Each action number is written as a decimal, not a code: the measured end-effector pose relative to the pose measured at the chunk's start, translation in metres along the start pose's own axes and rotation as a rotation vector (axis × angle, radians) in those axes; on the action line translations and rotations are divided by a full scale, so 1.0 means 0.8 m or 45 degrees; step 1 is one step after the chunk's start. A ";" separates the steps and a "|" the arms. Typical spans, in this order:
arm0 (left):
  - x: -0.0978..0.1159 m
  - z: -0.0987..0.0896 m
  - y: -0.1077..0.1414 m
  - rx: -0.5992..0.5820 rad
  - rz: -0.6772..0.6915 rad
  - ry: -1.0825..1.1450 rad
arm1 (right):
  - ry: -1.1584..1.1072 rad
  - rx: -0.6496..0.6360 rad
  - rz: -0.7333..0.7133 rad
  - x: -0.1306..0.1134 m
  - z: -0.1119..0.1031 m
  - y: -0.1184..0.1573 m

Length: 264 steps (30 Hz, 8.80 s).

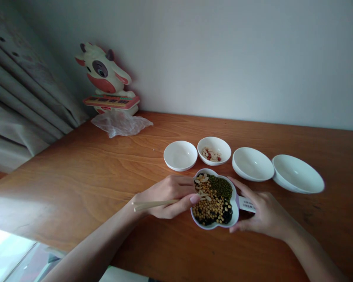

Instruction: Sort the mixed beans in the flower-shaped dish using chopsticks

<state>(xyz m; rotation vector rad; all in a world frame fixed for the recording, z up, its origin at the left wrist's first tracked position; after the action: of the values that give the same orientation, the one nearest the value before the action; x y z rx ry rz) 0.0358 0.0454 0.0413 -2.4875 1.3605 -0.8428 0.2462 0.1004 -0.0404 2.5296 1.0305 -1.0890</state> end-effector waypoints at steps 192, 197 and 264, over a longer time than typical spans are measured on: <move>-0.043 -0.038 0.003 0.308 -0.094 -0.105 | -0.129 -0.005 0.090 0.001 0.006 -0.007; -0.047 -0.029 0.010 0.212 -0.120 -0.088 | -0.020 0.017 0.103 0.009 -0.002 -0.004; -0.029 -0.032 0.010 0.511 -0.101 -0.207 | -0.099 0.010 0.117 0.010 -0.007 -0.001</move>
<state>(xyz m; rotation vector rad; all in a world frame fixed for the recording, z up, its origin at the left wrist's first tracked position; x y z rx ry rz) 0.0058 0.0624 0.0499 -2.2498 0.9382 -0.8149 0.2522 0.1076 -0.0419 2.4920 0.8825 -1.1573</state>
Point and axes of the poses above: each hand's wrist, its own y-axis away from the middle knuckle, its own z-axis out of the palm, x = y × z, the point moved 10 cm from there along -y, towards the middle knuckle, and after that the axes turned 13 degrees about -y, right-handed, at the moved point
